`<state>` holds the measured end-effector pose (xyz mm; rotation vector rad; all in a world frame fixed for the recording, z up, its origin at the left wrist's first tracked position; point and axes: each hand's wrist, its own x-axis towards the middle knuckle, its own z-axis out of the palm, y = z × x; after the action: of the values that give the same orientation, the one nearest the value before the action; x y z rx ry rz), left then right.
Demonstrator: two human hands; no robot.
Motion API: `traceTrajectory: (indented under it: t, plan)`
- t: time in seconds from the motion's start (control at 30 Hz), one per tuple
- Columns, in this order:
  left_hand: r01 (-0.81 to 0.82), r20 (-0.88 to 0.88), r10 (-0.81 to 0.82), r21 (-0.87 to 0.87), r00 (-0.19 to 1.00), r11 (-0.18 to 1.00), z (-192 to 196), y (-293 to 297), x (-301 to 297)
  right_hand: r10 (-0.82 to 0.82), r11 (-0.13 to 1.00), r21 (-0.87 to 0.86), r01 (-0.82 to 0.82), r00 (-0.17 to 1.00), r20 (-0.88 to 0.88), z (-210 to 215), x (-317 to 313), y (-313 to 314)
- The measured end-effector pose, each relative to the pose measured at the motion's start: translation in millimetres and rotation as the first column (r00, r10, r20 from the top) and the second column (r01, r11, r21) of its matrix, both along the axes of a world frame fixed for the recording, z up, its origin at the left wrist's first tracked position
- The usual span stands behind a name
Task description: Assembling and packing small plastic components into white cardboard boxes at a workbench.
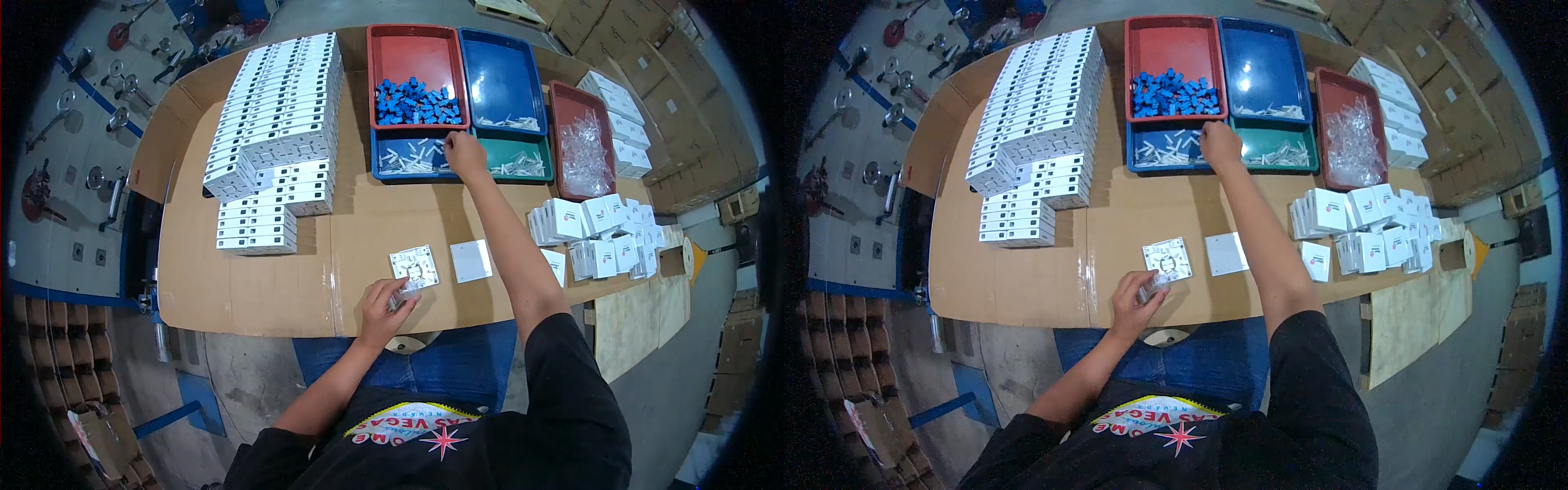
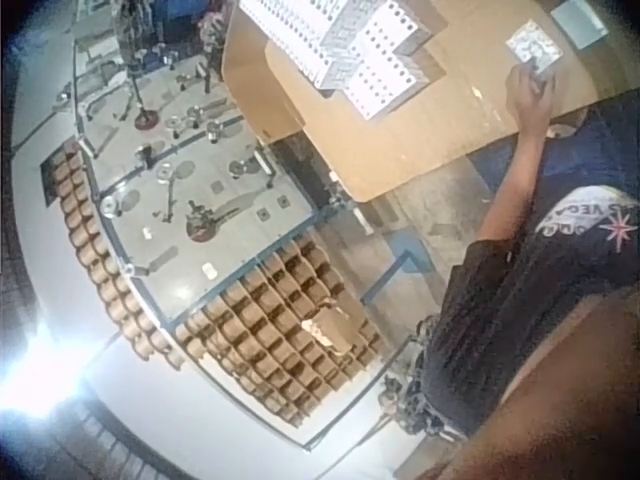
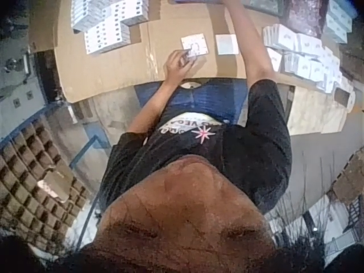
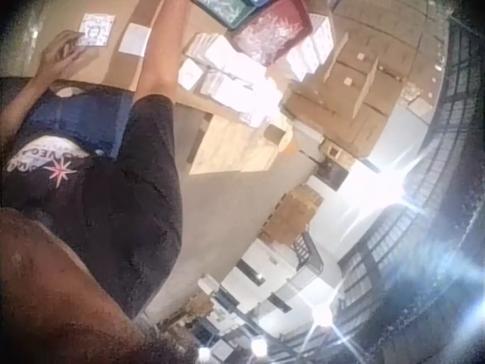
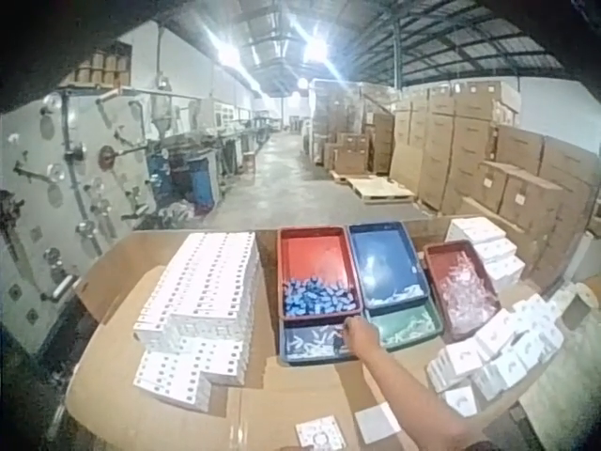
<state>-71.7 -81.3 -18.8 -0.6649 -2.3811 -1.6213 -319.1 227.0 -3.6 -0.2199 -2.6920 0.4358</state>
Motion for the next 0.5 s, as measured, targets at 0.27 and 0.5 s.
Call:
traceTrajectory:
  t: [0.27,0.5]
  plan:
    - [-0.043,-0.01,0.043,0.029,0.999,0.999,-7,2,2,0.105,0.909,-0.403,-0.109,0.994,-0.031,15,51,21]
    - [-0.055,-0.035,0.055,0.001,0.998,0.999,0,2,-5,0.271,0.681,-0.716,-0.153,0.961,0.052,50,165,-33]
